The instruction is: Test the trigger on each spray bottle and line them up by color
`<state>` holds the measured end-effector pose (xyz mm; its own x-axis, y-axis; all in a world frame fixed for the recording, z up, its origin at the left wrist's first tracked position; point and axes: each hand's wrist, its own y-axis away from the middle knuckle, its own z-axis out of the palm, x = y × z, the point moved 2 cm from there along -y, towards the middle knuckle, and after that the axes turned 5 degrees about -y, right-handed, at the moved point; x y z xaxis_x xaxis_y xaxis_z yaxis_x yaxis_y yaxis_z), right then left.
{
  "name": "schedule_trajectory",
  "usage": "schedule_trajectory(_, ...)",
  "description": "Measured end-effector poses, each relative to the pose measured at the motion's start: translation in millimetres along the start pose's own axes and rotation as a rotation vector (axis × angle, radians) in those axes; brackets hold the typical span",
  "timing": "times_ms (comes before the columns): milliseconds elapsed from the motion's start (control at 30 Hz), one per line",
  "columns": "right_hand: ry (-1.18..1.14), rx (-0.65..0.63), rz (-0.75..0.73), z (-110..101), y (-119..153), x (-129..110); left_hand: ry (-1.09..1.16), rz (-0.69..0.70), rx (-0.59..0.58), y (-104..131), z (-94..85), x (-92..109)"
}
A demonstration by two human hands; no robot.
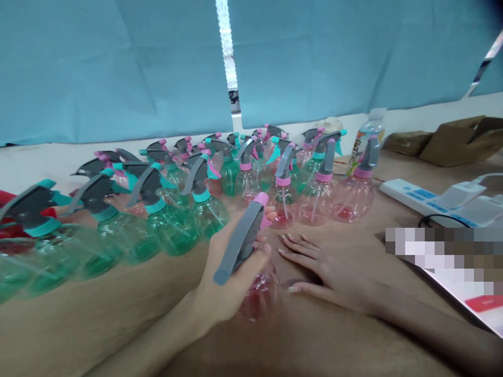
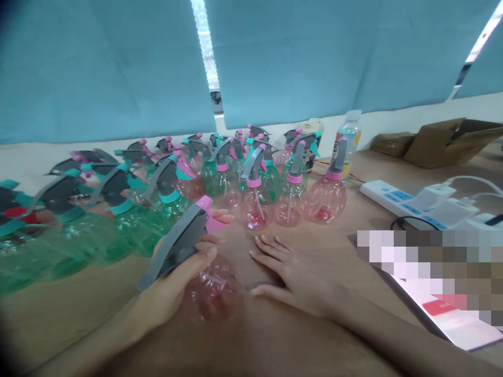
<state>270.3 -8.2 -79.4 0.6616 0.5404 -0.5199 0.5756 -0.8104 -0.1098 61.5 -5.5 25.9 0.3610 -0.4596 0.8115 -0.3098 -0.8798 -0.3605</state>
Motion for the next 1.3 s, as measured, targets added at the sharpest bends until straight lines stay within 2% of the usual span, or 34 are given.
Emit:
schedule_trajectory(200, 0.005, -0.005, 0.004, -0.5, 0.1, -0.3, 0.01, 0.007, 0.008, -0.6, -0.1, -1.3)
schedule_trajectory(367, -0.006, 0.005, -0.003, 1.1, 1.7, 2.4, -0.073, 0.021, -0.01, -2.1, -3.1, 3.9)
schedule_trajectory(633, 0.058, -0.049, 0.028, -0.6, -0.2, -2.0, -0.11, 0.085, -0.02, -3.6, -6.5, 7.2)
schedule_trajectory(933, 0.087, -0.059, 0.033, -1.4, -0.3, -3.0, -0.145, 0.13, 0.036, -5.2, -5.9, 5.8)
schedule_trajectory(1067, 0.075, -0.045, 0.019, -0.1, -0.2, -1.8, -0.144, 0.082, 0.069, -4.4, -3.8, 6.7)
schedule_trajectory(1300, 0.055, -0.009, 0.011, 2.5, 1.7, 1.0, -0.064, -0.053, 0.021, -4.3, 2.5, -1.4)
